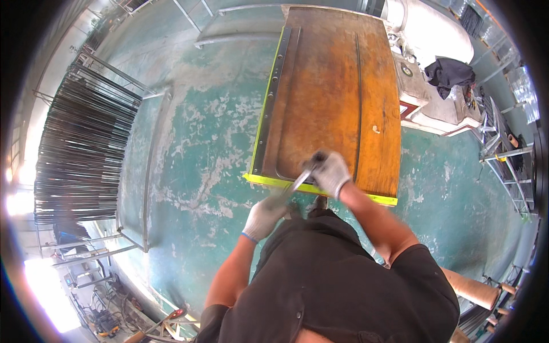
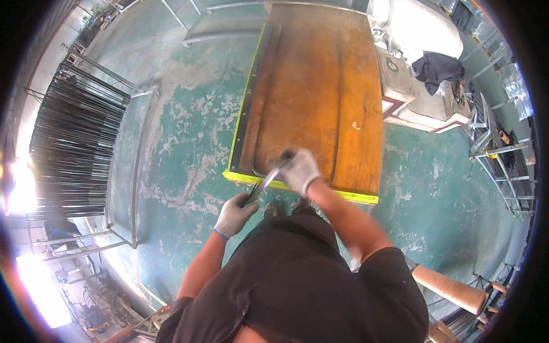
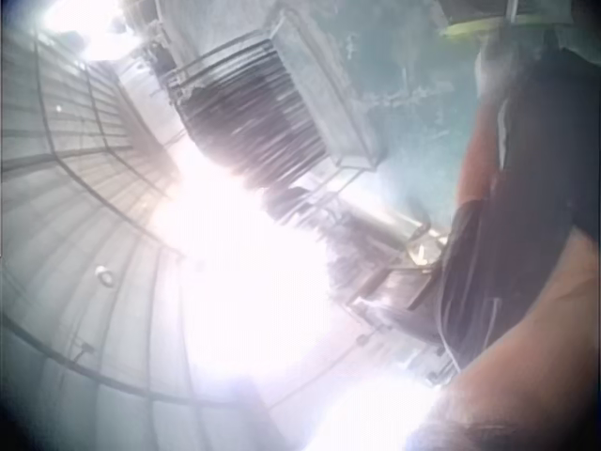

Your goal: The person measures a metal rod against a wooden template, then uses a bending machine to bend multiple metal rods into a curved shape. They repeatedly load rods into the machine, bend them, and stack the finished pieces.

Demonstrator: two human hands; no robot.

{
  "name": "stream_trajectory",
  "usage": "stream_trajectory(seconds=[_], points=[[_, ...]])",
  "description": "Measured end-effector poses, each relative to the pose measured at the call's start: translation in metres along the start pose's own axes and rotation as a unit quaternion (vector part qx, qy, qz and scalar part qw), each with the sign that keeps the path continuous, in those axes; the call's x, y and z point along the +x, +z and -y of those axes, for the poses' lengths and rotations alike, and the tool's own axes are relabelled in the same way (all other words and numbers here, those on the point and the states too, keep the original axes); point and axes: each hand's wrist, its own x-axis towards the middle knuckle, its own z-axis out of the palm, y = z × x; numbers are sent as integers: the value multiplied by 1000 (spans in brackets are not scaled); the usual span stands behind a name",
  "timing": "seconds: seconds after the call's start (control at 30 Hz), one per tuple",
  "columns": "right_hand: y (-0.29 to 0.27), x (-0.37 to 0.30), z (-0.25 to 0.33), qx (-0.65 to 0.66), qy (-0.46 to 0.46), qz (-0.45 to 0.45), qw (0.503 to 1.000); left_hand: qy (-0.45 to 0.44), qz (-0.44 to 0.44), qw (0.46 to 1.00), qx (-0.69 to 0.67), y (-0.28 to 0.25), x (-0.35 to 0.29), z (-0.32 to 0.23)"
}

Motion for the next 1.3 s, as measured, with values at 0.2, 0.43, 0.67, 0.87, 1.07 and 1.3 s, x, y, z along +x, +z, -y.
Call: stream_trajectory(seconds=[0.2,0.43,0.67,0.87,1.07,1.3], points=[[-176,119,44,-128,-2,-285,950,-188,3,982,-29,-63,-73,183],[-208,147,76,78,31,-393,915,-275,13,929,-247,-62,-142,221],[5,16,-56,-407,-28,24,912,-237,-83,923,-290,-43,-94,180],[34,-20,-112,-525,-158,59,834,-234,-79,902,-353,-24,-39,138],[34,-18,-118,-511,-174,47,841,-234,-55,921,-307,-17,10,107],[37,-17,-111,-522,-146,48,839,-233,-26,930,-282,-4,91,73]])
